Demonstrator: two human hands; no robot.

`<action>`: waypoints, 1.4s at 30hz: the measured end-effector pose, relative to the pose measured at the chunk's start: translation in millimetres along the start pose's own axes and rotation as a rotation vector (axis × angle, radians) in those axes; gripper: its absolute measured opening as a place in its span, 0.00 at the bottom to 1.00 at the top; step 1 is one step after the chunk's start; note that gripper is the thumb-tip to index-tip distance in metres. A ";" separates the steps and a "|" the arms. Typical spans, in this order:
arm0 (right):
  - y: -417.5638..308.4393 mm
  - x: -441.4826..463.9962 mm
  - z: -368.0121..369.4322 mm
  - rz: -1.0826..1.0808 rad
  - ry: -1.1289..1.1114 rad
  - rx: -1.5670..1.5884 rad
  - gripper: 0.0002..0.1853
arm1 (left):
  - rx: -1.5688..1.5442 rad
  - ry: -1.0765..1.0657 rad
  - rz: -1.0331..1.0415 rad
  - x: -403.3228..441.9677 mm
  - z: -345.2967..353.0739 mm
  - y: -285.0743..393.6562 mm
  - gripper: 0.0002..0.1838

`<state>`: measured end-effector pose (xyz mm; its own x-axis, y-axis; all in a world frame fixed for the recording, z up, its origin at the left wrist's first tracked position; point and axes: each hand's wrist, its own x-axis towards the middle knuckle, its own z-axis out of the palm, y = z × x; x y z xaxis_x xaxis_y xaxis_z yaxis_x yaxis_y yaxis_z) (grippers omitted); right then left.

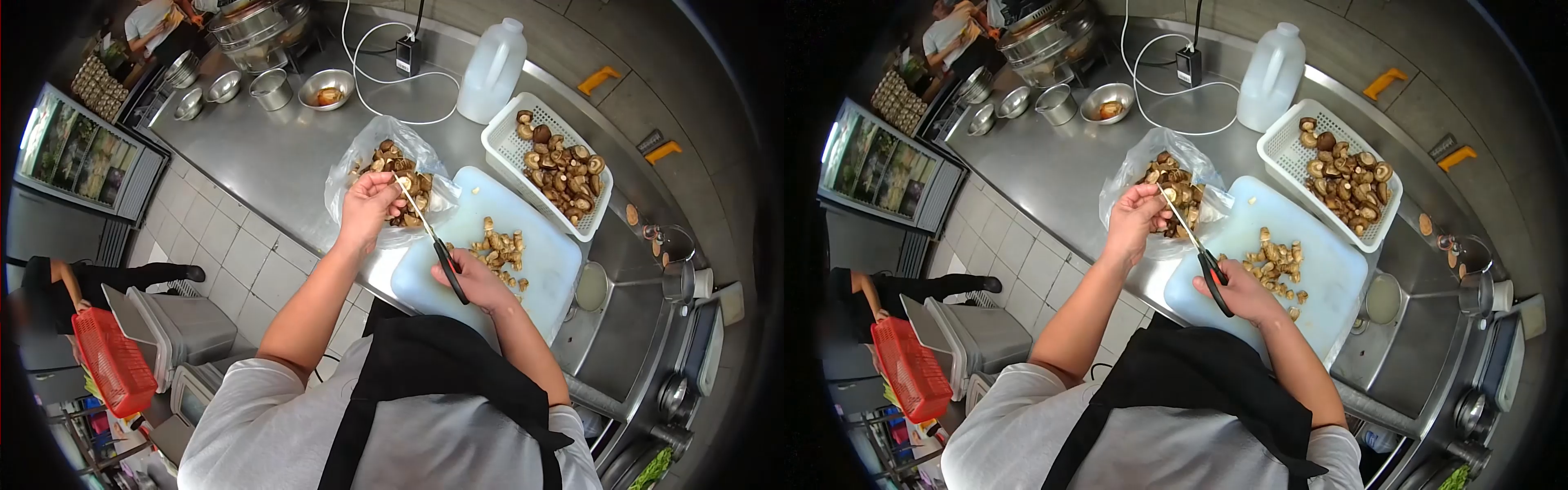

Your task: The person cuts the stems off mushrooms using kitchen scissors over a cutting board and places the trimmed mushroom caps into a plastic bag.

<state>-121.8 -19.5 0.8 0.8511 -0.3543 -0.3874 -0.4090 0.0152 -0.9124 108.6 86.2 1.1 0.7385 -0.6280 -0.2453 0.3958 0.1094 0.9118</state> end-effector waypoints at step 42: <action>143.4 -188.1 -12.2 -0.044 0.706 0.666 0.15 | 1.738 -0.443 0.597 125.8 8.6 26.9 0.16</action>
<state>-344.5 38.0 -55.5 0.3791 -0.8432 -0.3812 0.0733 0.4380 -0.8960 207.5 3.5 -2.4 0.2653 -0.9640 0.0185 -0.9496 -0.2579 0.1784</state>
